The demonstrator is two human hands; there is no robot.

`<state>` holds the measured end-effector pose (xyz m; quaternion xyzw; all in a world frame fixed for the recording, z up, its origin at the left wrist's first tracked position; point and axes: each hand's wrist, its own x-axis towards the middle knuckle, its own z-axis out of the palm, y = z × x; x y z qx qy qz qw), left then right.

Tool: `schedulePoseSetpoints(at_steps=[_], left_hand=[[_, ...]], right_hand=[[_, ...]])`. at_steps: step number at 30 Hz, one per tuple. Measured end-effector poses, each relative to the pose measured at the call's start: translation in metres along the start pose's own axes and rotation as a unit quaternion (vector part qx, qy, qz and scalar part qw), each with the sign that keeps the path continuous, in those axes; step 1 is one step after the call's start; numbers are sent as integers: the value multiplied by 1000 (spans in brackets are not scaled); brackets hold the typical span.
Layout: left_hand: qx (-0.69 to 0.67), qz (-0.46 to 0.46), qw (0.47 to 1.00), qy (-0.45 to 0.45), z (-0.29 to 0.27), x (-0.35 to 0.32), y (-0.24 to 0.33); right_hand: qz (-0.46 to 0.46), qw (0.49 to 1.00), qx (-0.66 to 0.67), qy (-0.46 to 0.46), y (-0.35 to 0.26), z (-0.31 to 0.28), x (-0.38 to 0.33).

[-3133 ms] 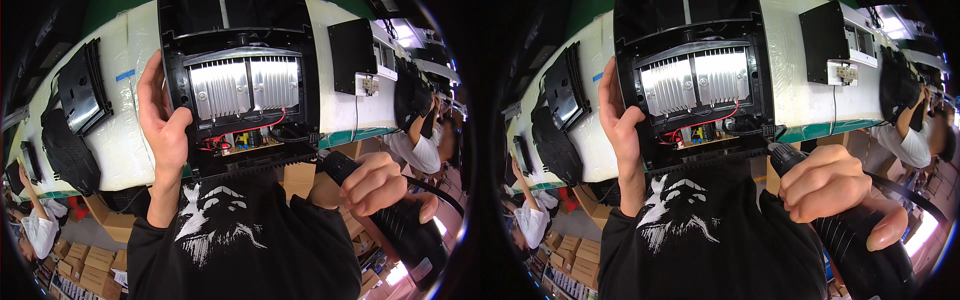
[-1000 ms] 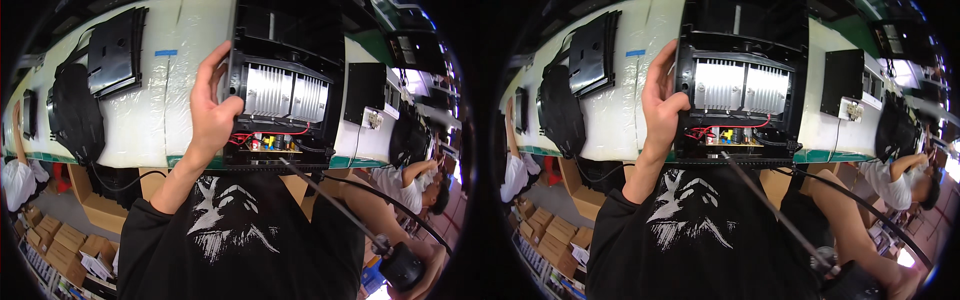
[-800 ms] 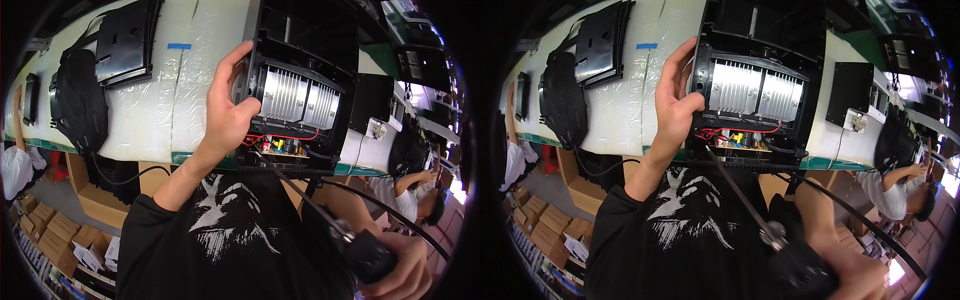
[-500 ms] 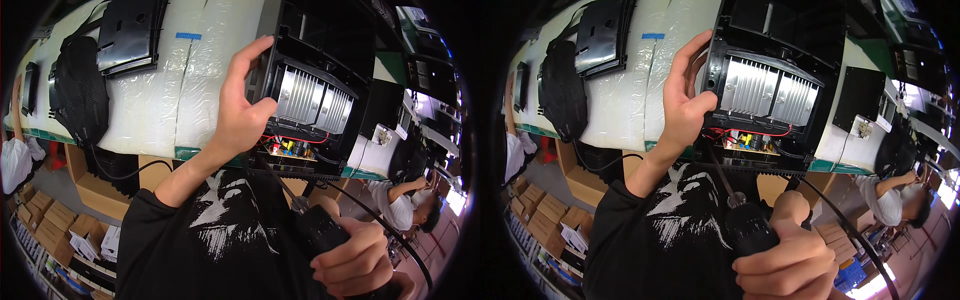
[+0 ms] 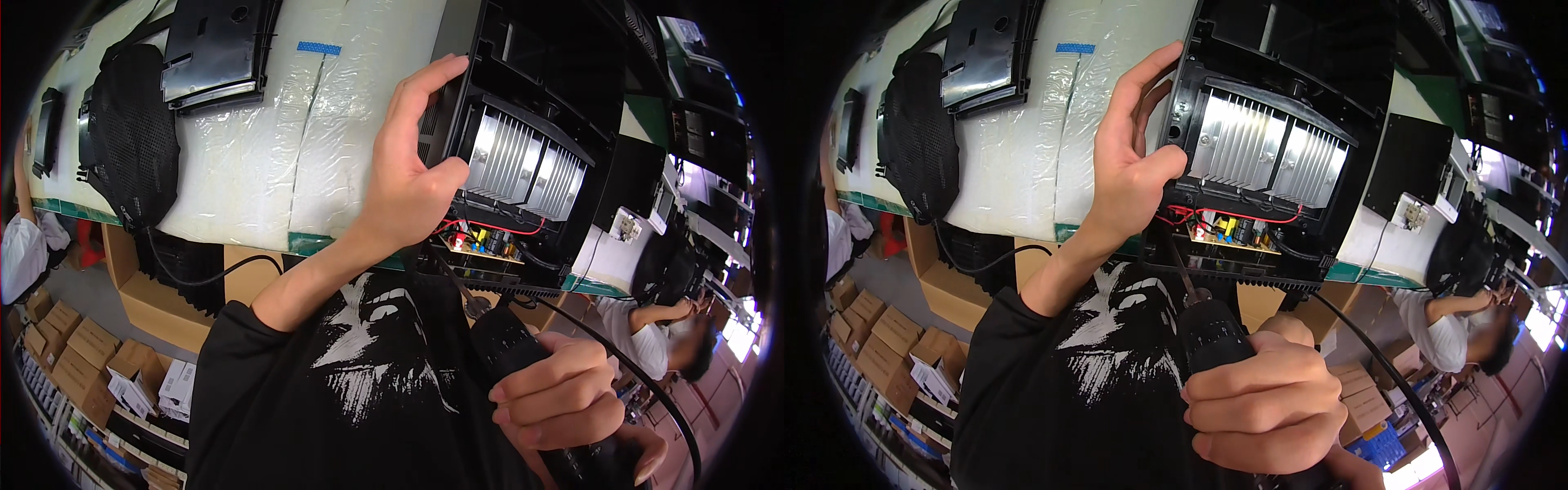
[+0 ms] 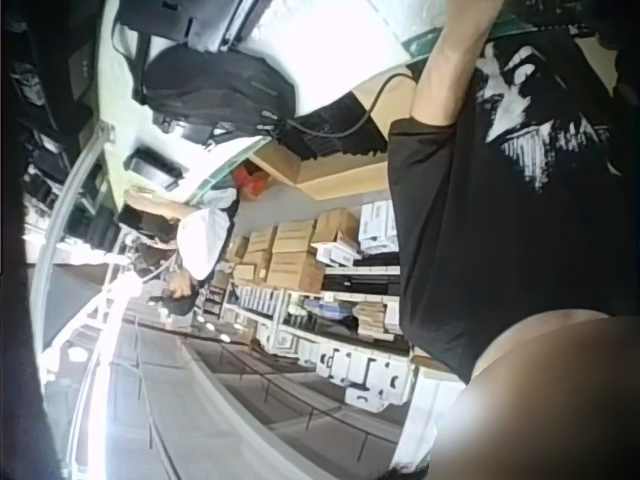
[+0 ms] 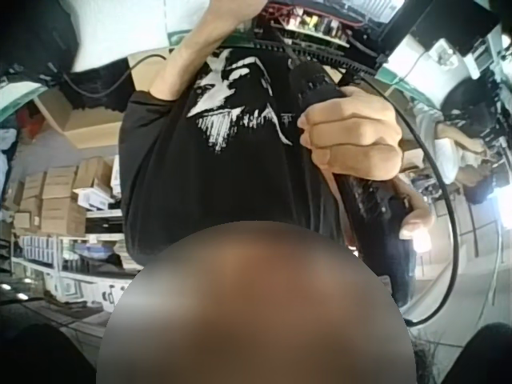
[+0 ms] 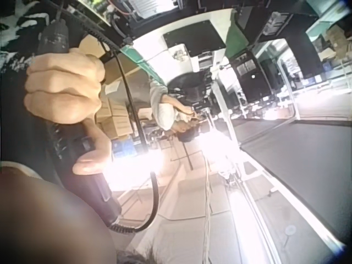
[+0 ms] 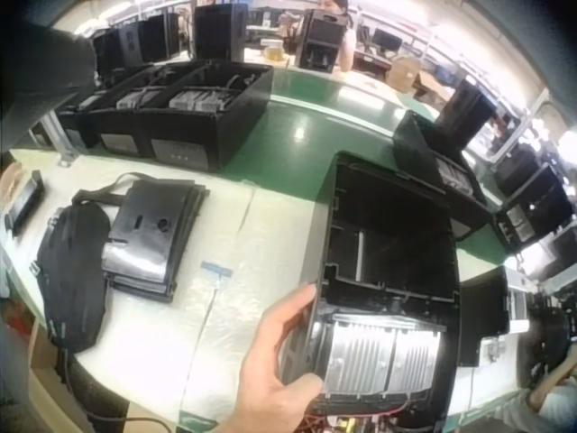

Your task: The person is assembling an electronic device by using an electric screwdriver to fasten screws on the chassis.

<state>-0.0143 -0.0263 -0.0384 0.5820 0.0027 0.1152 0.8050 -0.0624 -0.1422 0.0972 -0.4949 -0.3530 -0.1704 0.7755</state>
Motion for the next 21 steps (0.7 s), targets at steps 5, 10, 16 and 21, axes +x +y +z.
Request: schedulePoseSetpoints(at_steps=[5,10,16,21], left_hand=[[-1,4,1000,2,2,0,-2],[-31,-23,999,15,6,-1,0],[-78,-27,996,28,8,-2,1],[-67,14,997,29,5,-3,0]], right_hand=[[32,999,8,-30,1,-3,0],[63,996,11,-67,8,-2,-1],[110,986,31,-125,0,1,-9],[150,974,40,-164,23,0,-7]])
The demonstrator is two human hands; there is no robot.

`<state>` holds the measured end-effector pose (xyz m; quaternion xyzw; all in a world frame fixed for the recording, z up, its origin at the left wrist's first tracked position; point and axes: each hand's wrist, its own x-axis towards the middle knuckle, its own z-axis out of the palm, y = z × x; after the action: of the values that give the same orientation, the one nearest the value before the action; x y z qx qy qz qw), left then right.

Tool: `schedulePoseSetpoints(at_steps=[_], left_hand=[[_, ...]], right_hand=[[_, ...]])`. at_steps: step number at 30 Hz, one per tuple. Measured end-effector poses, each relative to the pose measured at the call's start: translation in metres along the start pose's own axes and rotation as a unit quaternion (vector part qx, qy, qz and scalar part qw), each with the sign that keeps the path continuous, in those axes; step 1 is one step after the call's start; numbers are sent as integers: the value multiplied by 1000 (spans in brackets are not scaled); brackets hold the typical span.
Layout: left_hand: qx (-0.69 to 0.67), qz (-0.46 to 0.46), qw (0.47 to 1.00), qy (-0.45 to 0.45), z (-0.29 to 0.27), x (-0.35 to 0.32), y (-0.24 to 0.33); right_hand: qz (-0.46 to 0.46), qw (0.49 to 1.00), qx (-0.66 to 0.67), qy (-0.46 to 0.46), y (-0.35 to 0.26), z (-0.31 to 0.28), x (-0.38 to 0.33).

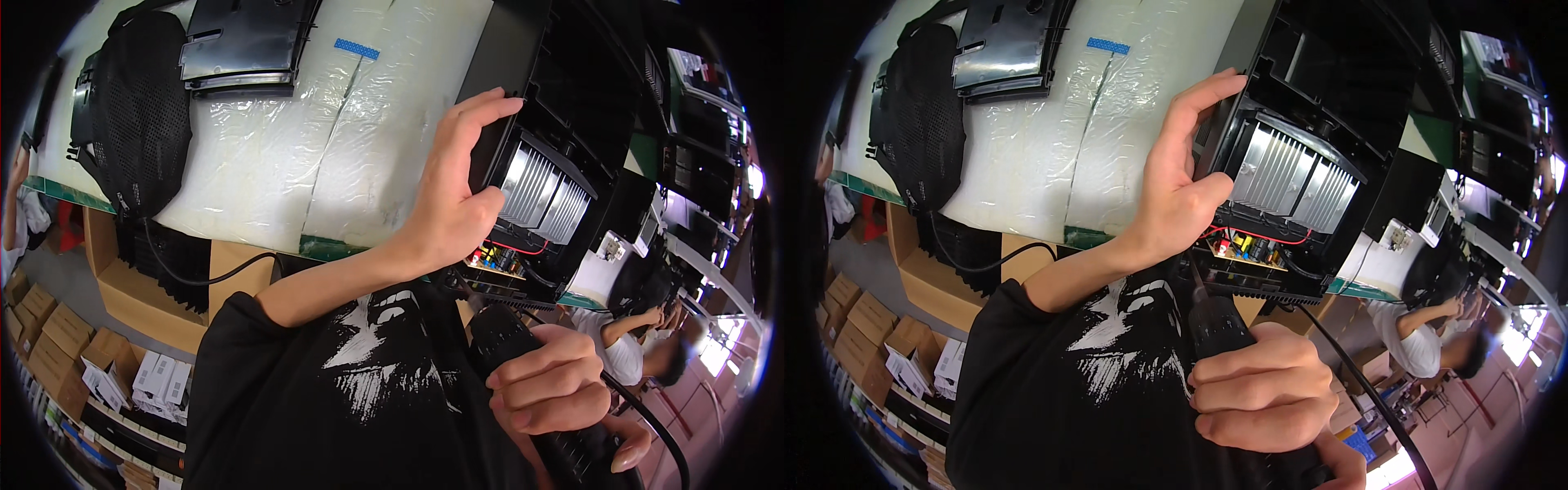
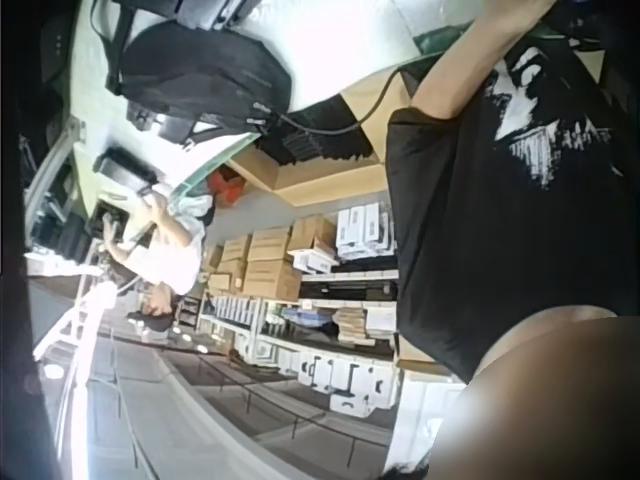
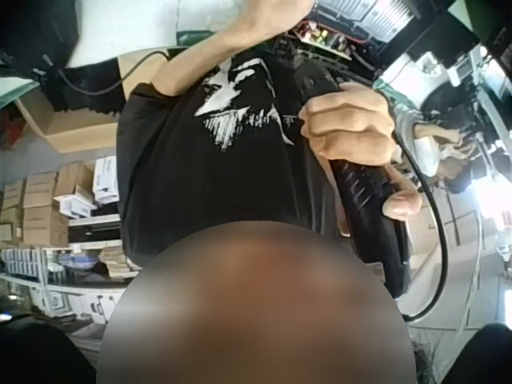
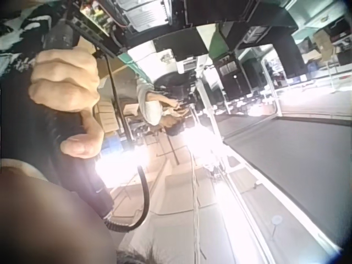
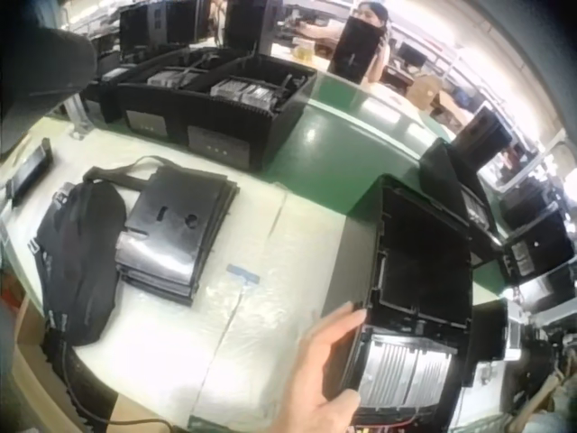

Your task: The person is assembling an electronic device by using an electric screwdriver to fasten screws on the chassis.

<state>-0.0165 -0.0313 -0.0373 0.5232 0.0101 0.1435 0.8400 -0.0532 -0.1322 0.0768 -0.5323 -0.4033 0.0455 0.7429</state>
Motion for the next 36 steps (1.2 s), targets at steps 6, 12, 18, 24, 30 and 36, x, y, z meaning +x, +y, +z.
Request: schedulePoseSetpoints(at_steps=[6,12,18,24,30,36], left_hand=[[2,-8,1000,11,-1,0,-1],[15,4,1000,6,1,3,-1],[37,-40,998,-12,0,3,2],[239,-28,965,-105,-6,14,14],[218,-57,961,-161,-13,43,32],[331,-220,893,-213,-3,98,54]], right_hand=[[41,998,13,-40,-12,-9,-8],[69,995,17,-73,-8,-12,-6],[-50,998,-2,-33,-2,-6,8],[-156,973,-6,171,-59,-24,-2],[-290,865,-123,390,-130,-95,-75],[-304,573,-425,631,-157,-171,-154]])
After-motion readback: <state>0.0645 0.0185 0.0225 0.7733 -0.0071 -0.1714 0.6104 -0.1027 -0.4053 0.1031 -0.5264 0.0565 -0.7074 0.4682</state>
